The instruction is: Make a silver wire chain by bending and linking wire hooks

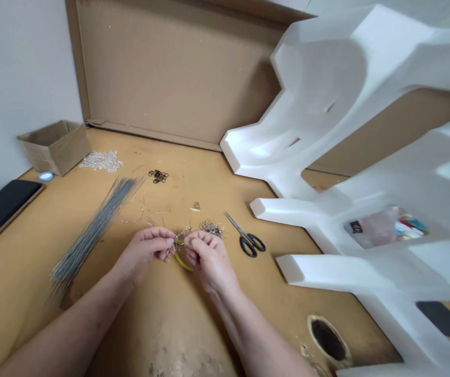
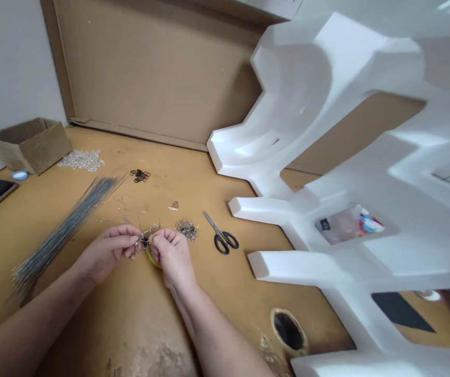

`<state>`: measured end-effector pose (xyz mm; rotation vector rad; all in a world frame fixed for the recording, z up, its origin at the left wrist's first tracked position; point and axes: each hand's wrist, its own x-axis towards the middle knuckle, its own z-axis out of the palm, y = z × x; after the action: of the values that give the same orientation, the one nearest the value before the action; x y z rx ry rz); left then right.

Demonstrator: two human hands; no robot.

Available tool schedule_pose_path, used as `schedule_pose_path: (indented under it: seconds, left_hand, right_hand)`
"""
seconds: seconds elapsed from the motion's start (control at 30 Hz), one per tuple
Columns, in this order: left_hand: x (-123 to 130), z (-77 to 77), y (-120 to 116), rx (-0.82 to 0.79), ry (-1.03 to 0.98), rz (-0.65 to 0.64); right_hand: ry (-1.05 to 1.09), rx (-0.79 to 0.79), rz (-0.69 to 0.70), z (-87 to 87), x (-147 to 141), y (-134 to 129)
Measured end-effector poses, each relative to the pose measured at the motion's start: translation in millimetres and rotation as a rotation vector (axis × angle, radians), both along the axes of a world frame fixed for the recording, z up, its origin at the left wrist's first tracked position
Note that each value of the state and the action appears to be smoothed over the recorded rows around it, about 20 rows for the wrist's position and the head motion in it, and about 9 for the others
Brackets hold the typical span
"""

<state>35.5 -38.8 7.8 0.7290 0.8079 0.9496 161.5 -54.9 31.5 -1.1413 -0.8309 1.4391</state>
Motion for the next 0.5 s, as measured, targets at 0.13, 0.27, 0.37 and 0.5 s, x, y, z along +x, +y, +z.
schedule_pose_path:
  seconds: [0.13, 0.27, 0.37, 0.5]
  left_hand:
    - [-0.4, -0.8, 1.3, 0.029, 0.051, 0.001]
    - [-0.6, -0.2, 1.2, 0.081, 0.118, 0.014]
    - [-0.2, 0.9, 0.0, 0.127, 0.146, 0.018]
    - [0.1, 0.5, -1.1, 0.154, 0.148, 0.000]
  right_hand:
    - [-0.012, -0.003, -0.003, 0.3, -0.6, 0.0]
    - [-0.026, -0.005, -0.010, 1.5, -1.3, 0.3]
    - [-0.014, -0.002, -0.013, 2.3, -1.6, -0.6]
    - [0.012, -0.003, -0.012, 3.1, -1.7, -1.7]
